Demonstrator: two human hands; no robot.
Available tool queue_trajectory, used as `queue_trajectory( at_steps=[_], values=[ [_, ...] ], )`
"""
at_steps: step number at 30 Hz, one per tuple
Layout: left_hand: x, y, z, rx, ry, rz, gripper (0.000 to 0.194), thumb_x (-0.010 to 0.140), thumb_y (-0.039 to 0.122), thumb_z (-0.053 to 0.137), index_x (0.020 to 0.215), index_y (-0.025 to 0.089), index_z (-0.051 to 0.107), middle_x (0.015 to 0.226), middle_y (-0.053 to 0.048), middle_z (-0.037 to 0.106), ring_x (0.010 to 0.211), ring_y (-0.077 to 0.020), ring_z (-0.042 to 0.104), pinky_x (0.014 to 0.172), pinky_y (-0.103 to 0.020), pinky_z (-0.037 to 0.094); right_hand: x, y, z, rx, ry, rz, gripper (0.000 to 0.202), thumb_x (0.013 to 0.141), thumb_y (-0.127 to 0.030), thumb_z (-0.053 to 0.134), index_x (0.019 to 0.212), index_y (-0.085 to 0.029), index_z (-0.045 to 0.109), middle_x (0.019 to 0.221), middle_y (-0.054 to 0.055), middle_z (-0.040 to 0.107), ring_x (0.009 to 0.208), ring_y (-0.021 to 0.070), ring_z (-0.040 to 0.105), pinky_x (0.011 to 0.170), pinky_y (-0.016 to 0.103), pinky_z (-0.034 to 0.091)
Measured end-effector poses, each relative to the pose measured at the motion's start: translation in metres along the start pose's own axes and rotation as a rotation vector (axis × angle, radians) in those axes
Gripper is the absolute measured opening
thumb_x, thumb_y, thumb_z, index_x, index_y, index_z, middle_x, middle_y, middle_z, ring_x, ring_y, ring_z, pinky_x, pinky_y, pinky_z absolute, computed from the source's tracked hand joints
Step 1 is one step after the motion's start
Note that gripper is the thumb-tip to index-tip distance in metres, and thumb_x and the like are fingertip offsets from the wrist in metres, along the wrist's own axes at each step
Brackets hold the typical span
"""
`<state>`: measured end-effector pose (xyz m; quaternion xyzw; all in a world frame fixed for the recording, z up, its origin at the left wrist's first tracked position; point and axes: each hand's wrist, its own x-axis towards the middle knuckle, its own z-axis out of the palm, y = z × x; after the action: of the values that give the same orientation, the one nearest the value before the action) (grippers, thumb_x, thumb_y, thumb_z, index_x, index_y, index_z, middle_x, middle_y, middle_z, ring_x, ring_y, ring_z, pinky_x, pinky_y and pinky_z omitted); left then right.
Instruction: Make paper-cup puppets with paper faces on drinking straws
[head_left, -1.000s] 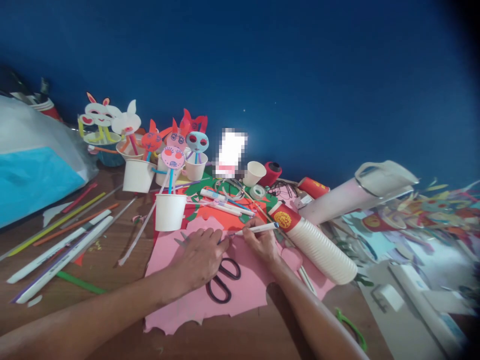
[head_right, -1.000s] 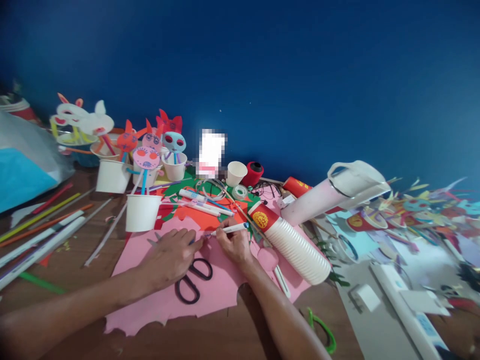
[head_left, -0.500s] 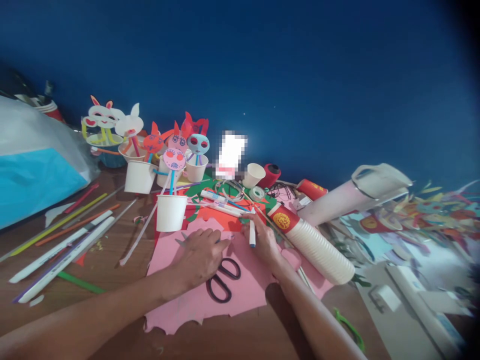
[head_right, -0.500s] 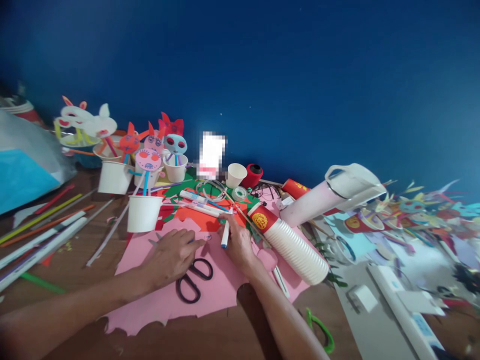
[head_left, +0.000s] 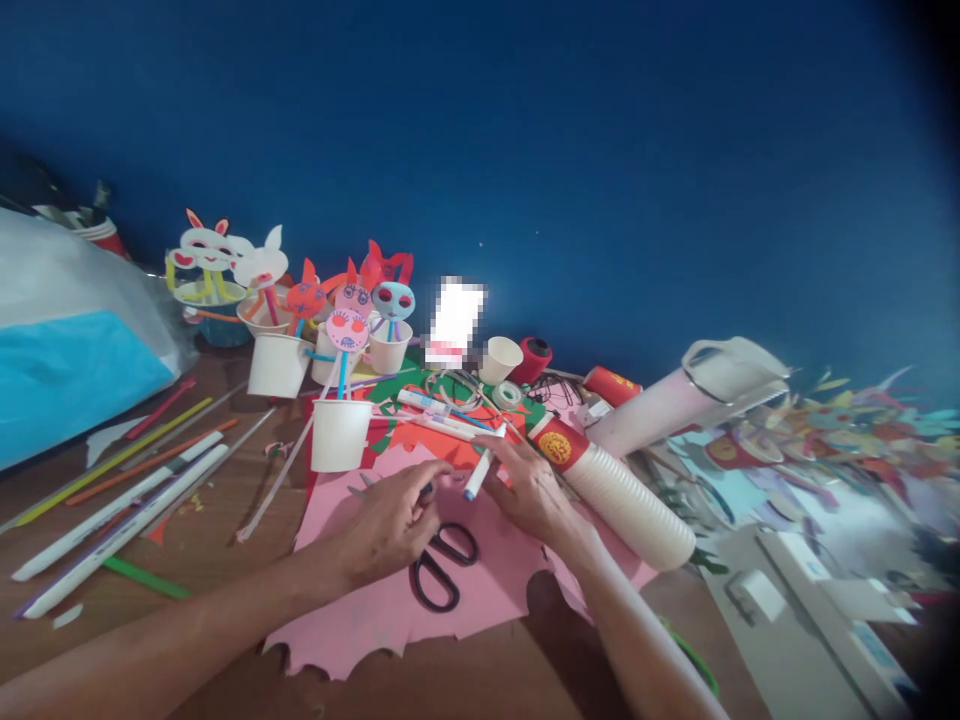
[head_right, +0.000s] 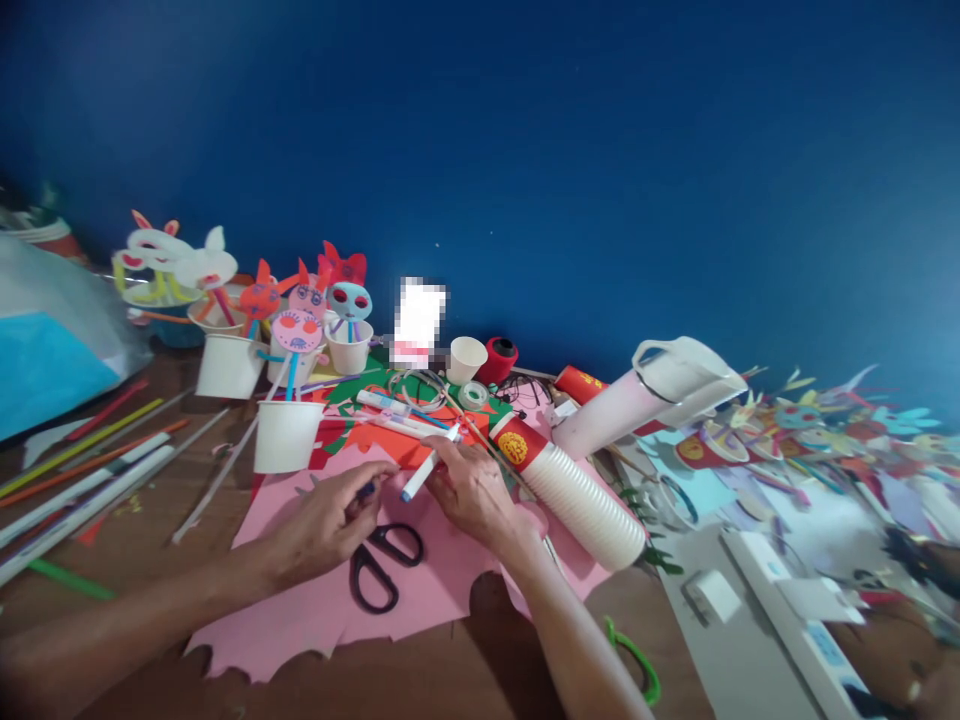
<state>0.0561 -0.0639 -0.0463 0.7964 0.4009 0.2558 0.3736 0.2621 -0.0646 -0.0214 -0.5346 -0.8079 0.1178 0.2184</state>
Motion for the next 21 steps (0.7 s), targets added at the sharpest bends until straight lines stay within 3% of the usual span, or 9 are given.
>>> queue_trajectory(
  at_steps=[4, 6, 8, 13, 21],
  values=[
    [0.003, 0.001, -0.004, -0.301, -0.044, -0.012, 0.044, 0.076, 0.007, 0.034, 0.117, 0.02, 0.031, 0.083, 0.0, 0.054, 0.072, -0.0123, 0.05, 0.069, -0.028, 0.041, -0.004, -0.008, -0.001, 0.556, 0.189, 0.211, 0.028, 0.087, -0.029, 0.038, 0.105, -0.018, 0.056, 0.05, -0.005, 0.042, 0.043, 0.0094, 0.039, 0.045, 0.021, 0.033],
    [0.006, 0.001, -0.004, -0.41, -0.053, -0.003, 0.044, 0.075, 0.005, 0.032, 0.116, 0.02, 0.03, 0.083, 0.0, 0.054, 0.075, -0.0123, 0.049, 0.072, -0.029, 0.04, -0.005, -0.011, 0.001, 0.777, 0.274, 0.276, 0.031, 0.088, -0.035, 0.037, 0.099, -0.016, 0.059, 0.047, -0.007, 0.032, 0.038, 0.0072, 0.028, 0.038, 0.019, 0.024],
    [0.008, 0.002, -0.003, -0.516, -0.072, -0.027, 0.044, 0.074, 0.005, 0.033, 0.116, 0.02, 0.03, 0.085, -0.001, 0.055, 0.076, -0.0123, 0.05, 0.072, -0.03, 0.04, -0.005, -0.015, 0.004, 0.887, 0.306, 0.272, 0.031, 0.085, -0.038, 0.042, 0.095, -0.015, 0.061, 0.049, -0.006, 0.035, 0.041, 0.007, 0.031, 0.039, 0.019, 0.026],
    [0.008, 0.003, -0.001, -0.658, -0.072, -0.092, 0.046, 0.073, 0.005, 0.036, 0.116, 0.02, 0.029, 0.084, -0.001, 0.053, 0.076, -0.012, 0.051, 0.067, -0.027, 0.042, -0.007, -0.027, 0.009, 0.864, 0.27, 0.287, 0.023, 0.081, -0.035, 0.05, 0.086, -0.015, 0.062, 0.058, 0.0, 0.055, 0.052, 0.0111, 0.049, 0.051, 0.023, 0.041],
    [0.007, 0.001, 0.0, -0.499, -0.098, -0.098, 0.052, 0.068, 0.002, 0.034, 0.117, 0.02, 0.031, 0.081, 0.002, 0.052, 0.067, -0.0099, 0.047, 0.06, -0.023, 0.039, -0.007, -0.031, 0.013, 0.745, 0.265, 0.288, 0.012, 0.08, -0.027, 0.051, 0.077, -0.017, 0.056, 0.059, 0.0, 0.057, 0.053, 0.0122, 0.054, 0.051, 0.023, 0.044]
  ],
)
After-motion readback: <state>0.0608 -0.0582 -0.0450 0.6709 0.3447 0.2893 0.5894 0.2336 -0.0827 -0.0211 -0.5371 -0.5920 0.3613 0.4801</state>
